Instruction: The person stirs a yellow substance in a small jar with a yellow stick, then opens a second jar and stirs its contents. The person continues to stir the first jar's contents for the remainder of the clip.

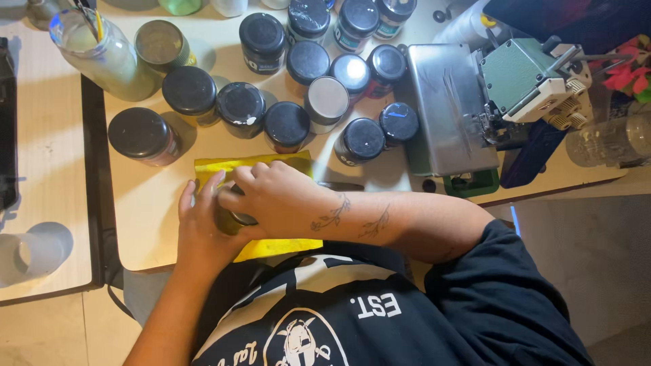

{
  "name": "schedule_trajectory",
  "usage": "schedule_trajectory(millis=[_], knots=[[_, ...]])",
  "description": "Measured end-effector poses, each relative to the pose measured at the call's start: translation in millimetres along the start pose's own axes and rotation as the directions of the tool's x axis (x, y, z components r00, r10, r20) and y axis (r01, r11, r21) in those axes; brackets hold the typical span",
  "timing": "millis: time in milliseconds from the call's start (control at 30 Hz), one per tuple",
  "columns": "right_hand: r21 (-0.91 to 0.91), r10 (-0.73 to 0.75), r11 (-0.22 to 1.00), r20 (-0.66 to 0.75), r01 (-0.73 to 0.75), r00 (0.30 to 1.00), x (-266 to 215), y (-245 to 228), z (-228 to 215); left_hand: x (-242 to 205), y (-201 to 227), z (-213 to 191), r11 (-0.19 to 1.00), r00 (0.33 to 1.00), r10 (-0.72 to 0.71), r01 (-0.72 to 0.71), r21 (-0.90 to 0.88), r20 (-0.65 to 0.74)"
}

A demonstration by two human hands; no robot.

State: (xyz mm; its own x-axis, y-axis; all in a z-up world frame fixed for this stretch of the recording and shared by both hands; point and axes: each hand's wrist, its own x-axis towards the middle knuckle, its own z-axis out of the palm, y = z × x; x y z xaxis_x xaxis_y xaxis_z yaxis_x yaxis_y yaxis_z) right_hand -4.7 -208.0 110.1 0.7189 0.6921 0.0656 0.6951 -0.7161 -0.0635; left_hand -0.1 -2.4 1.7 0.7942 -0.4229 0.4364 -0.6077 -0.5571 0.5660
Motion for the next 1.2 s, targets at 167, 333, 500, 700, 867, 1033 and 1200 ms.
schedule_trajectory(millis=[167,333,500,700,867,1033,1200], knots=[[-0.141,0.292,0.948,0.023,-0.286,0.956,3,-8,29,5,11,-4,0.999,0.999,-0.034,0.034,-0.023,0.007],[-0.196,0.116,0.975,0.046,-0.104,0.992,-12,-4,-7,7,12,-10,0.999,0.999,-0.040,0.040,0.010,0.022],[-0.208,0.209,0.959,0.052,-0.194,0.977,-9,-7,12,6,17,-5,0.997,0.998,-0.059,0.058,0.046,0.005],[-0.151,0.286,0.948,0.013,-0.281,0.958,-16,1,10,5,20,5,0.995,0.992,0.016,-0.003,0.102,-0.128],[-0.103,0.104,0.989,0.018,-0.102,0.994,-18,5,-3,4,25,0,0.992,0.995,-0.070,0.076,0.101,-0.068],[-0.277,0.239,0.927,-0.085,-0.253,0.967,-9,-8,22,7,32,1,0.996,0.989,-0.016,0.029,0.084,-0.150],[-0.204,0.155,0.968,0.037,-0.145,0.987,-13,-1,5,3,25,5,0.996,0.986,-0.004,0.020,0.093,-0.164]])
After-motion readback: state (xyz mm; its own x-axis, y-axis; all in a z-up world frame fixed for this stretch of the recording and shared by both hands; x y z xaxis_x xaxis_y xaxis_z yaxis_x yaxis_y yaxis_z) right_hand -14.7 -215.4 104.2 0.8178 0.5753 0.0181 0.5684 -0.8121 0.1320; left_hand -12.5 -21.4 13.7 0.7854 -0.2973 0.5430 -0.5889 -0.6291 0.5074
